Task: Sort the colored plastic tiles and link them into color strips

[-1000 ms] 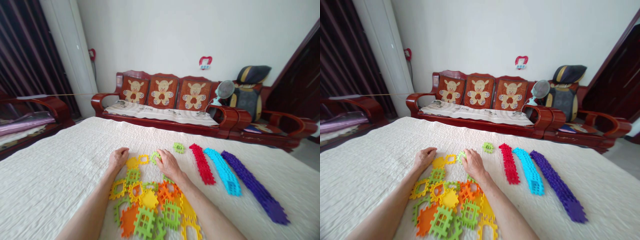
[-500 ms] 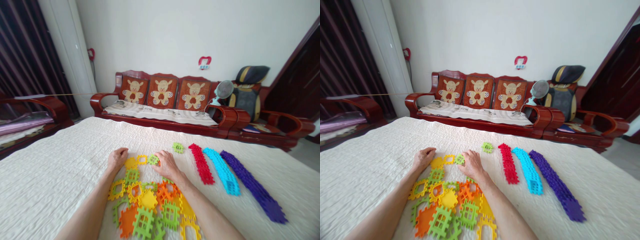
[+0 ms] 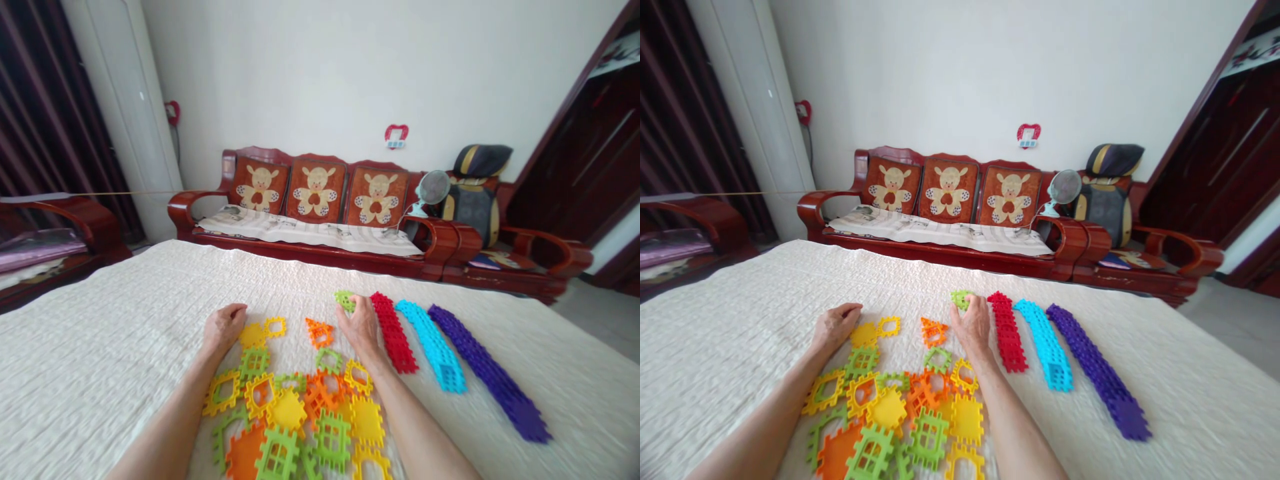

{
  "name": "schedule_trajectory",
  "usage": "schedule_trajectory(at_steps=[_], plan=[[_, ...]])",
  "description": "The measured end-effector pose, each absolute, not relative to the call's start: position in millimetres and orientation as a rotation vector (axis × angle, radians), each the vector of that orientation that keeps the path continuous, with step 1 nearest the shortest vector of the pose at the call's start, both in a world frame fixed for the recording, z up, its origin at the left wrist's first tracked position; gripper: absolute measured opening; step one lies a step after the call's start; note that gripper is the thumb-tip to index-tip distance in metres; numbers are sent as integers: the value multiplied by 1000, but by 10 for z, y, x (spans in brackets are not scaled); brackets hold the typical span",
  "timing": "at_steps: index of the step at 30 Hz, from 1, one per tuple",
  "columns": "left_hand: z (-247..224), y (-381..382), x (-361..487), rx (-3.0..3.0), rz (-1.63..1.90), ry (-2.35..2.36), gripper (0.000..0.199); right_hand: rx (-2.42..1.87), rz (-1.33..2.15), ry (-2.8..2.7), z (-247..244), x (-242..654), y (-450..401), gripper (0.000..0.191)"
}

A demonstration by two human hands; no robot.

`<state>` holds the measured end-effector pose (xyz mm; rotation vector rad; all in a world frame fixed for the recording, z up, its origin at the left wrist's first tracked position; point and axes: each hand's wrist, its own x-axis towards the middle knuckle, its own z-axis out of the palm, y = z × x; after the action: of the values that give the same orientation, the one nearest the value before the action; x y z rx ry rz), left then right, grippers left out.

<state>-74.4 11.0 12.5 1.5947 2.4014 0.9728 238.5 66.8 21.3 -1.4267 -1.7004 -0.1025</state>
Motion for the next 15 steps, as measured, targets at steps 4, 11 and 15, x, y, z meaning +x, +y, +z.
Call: schedule_trajectory(at_steps=[4,11,15], plan=[[112,118,-749,1608,981,2404,33,-1583,-126,-1704,258,2427,636,36],[77,134,-768,1606,979,2403,33,-1779,-213,-1767,254,2411,622,33],[74,136,-771,1585,989,2406,32,-1847,-256,-1784,216,2411,652,37]])
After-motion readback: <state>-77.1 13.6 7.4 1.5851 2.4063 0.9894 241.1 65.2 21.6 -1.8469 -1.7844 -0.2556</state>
